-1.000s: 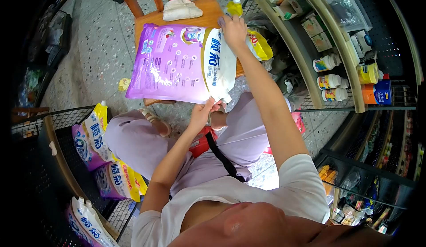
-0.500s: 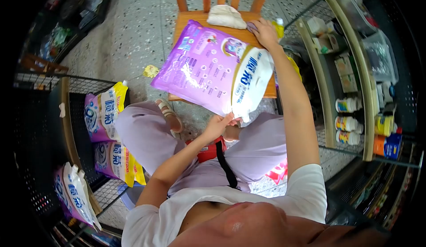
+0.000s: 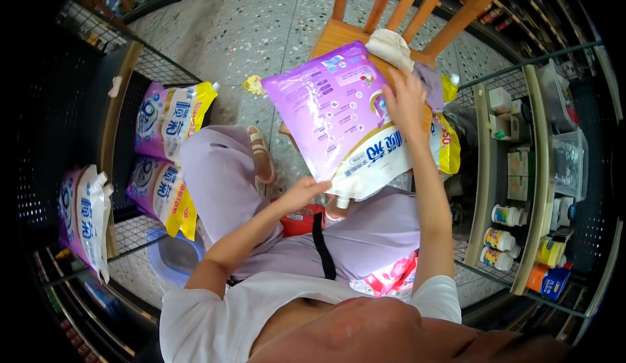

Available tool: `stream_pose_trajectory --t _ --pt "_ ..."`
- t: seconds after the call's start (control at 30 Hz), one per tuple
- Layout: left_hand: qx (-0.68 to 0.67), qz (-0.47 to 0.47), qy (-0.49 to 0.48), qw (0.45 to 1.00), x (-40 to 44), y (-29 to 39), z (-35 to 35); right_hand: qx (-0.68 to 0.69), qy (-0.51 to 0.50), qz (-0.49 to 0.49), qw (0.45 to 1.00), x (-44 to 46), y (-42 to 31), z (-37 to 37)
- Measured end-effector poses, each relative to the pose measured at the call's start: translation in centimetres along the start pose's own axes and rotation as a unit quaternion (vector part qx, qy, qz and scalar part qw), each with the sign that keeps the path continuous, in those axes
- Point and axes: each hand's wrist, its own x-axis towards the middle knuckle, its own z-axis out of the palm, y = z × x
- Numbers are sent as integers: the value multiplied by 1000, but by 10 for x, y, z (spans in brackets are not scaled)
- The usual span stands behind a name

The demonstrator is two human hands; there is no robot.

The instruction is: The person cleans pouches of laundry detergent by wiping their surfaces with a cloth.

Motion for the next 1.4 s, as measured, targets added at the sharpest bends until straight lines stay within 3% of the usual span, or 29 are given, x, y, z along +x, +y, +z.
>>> stream_pose_trajectory --t 0.03,0.13,0.23,0.3,0.47,0.5,0.57,0.6,0.67,0.73,0.8,0.83,0.87,0.9,1.1,1.2,1.23,1.33,1.4 --pt "-56 -33 49 997 -15 26 4 43 -29 18 998 -9 -7 3" --pt "-74 23 93 993 -28 0 -31 72 -66 36 995 -27 -28 8" --pt "-175 110 184 961 -38 -3 -47 124 -71 10 990 -32 -58 10" --pt "-229 142 179 946 -39 7 -59 170 -89 25 981 -34 -75 19" --pt "-358 202 177 894 -31 51 -62 87 -180 95 975 -37 -126 26" --pt "-352 217 209 886 -33 79 -46 84 -172 106 976 -42 -133 31" --pt "-274 235 154 920 -29 107 -39 103 -171 142 970 -45 -150 26" --pt "-236 244 127 932 -26 121 -34 256 -151 190 936 -51 -140 40" --pt "-156 247 74 954 -21 164 -12 518 -104 274 804 -66 -111 85" --pt "-29 292 81 952 -16 199 22 619 -68 330 709 -71 -110 80" --pt "48 278 59 958 -4 215 57 649 -46 355 671 -84 -117 71" --pt "130 219 2 967 -1 225 67 651 -38 363 665 -93 -122 66" --pt "273 444 118 845 19 205 86 650 -34 371 663 -103 -127 61" --pt "228 363 59 902 18 206 105 648 -30 377 660 -114 -131 56" --pt "426 329 96 837 67 121 160 632 -18 410 658 -168 -148 35" --pt "467 291 0 835 61 93 165 628 -14 423 653 -190 -154 29" --pt "465 289 -39 836 56 87 165 629 -12 425 652 -191 -154 30" --pt "254 310 -77 913 6 123 151 629 -7 422 653 -186 -154 29" --pt "251 340 31 906 -9 132 124 629 -6 415 657 -176 -151 32"
